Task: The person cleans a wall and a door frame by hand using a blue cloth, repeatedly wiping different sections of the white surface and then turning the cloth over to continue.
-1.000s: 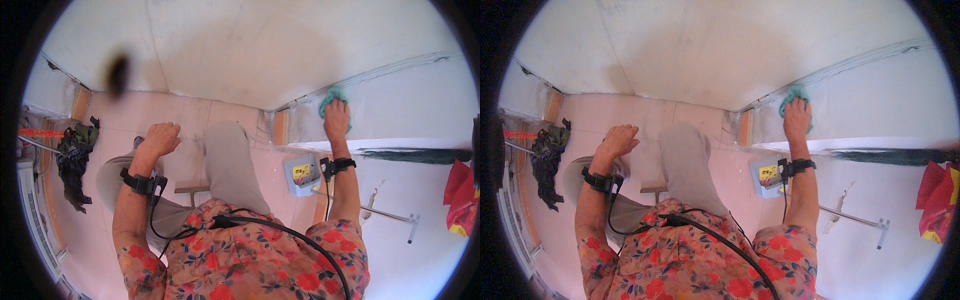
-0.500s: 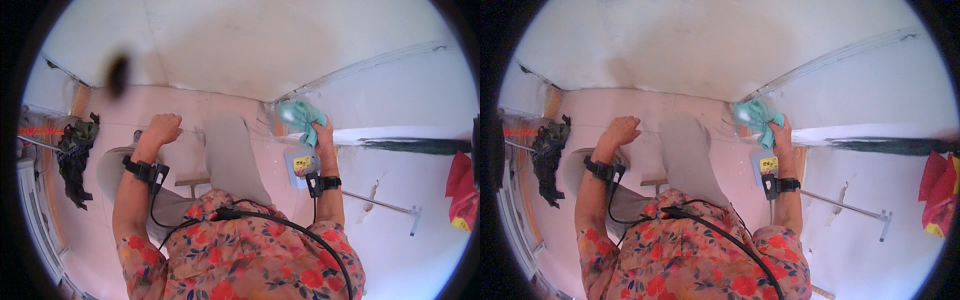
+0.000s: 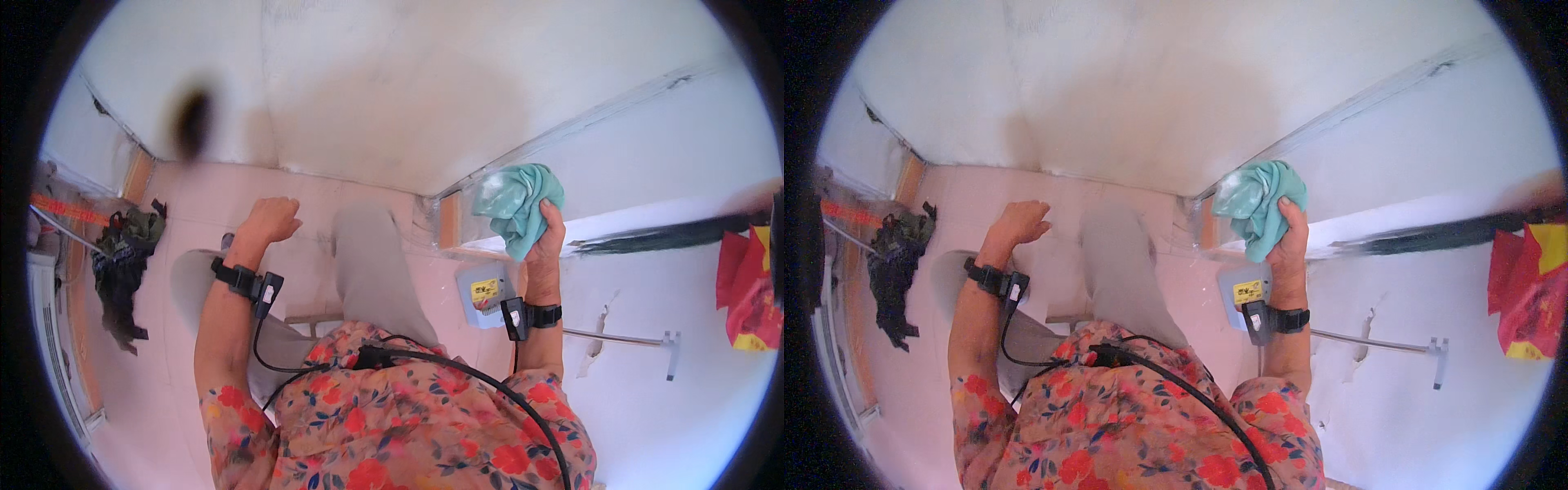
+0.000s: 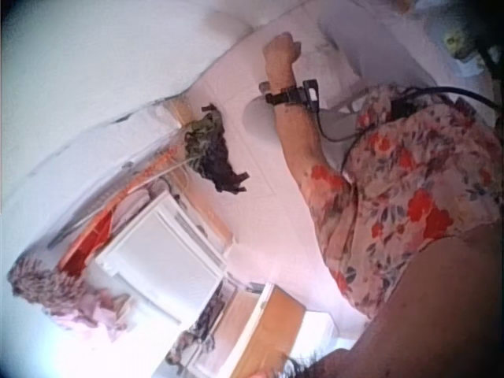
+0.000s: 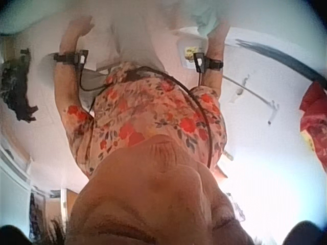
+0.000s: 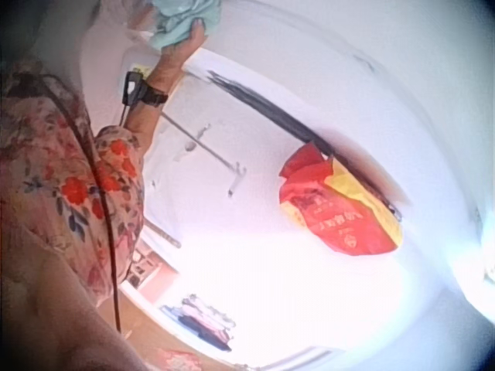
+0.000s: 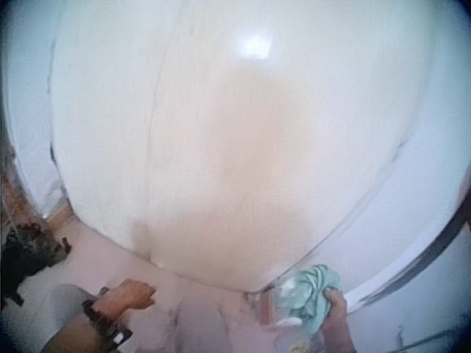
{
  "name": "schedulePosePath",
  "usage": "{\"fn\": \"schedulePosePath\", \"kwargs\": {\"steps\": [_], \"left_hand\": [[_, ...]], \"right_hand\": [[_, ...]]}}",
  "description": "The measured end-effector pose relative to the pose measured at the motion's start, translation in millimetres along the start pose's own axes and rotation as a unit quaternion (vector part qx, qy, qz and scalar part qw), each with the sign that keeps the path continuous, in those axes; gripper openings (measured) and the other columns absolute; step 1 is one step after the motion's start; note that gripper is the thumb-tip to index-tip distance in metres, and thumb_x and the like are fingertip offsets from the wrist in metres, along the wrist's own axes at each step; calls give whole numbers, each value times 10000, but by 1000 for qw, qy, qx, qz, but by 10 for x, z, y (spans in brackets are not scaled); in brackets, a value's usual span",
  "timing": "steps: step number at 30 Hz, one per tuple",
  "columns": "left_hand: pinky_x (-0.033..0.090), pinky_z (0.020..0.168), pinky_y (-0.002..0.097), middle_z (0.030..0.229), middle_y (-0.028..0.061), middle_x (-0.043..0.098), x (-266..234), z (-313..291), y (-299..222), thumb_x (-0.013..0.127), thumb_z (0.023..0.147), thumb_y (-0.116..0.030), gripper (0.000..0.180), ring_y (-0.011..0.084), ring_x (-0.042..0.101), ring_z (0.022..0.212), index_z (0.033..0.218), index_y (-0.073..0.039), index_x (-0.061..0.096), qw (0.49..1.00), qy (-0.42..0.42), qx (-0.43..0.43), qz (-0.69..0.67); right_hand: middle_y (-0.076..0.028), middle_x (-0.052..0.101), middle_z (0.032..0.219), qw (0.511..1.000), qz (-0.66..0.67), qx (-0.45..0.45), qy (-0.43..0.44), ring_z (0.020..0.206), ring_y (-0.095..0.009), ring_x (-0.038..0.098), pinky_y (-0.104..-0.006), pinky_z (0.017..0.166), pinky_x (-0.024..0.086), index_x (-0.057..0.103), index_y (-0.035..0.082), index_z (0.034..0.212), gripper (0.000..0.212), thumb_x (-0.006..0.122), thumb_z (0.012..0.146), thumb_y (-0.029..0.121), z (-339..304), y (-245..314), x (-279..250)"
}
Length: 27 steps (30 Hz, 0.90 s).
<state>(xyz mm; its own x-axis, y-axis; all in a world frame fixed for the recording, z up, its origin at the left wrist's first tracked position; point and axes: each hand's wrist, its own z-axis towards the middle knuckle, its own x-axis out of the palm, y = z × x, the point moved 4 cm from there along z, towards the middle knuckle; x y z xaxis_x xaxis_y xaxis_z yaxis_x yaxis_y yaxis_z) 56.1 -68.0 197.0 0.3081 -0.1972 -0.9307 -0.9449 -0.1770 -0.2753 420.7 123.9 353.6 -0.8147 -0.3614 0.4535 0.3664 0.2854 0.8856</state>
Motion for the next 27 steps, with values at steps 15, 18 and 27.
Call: {"fn": "schedulePosePath", "kwargs": {"steps": [15, 18, 27], "left_hand": [[479, 761, 448, 927, 178, 633, 11, -64, 89, 617, 786, -308, 301, 346, 603, 900, 918, -37, 608, 999, 29, -15, 14], [477, 768, 449, 929, 174, 636, 112, -7, 90, 621, 783, -305, 301, 340, 604, 905, 919, -37, 608, 1000, 21, -4, 13], [476, 772, 445, 920, 172, 637, 82, -60, 79, 610, 781, -302, 294, 334, 609, 896, 906, -36, 609, 999, 29, -11, 16]], "right_hand": [[-189, 582, 1015, 143, -669, -651, -329, 915, -341, 559, -393, 817, 437, 571, 7, 1030, 354, 693, 718, 121, -650, 3379, 784], [-181, 578, 1033, 64, -699, -630, -333, 954, -360, 532, -429, 813, 425, 569, 12, 1015, 384, 701, 679, 143, -519, 3972, 912], [-202, 561, 927, 205, -597, -674, -384, 908, -397, 503, -475, 775, 371, 560, -7, 894, 261, 649, 660, 64, -281, 3401, 272]]}}
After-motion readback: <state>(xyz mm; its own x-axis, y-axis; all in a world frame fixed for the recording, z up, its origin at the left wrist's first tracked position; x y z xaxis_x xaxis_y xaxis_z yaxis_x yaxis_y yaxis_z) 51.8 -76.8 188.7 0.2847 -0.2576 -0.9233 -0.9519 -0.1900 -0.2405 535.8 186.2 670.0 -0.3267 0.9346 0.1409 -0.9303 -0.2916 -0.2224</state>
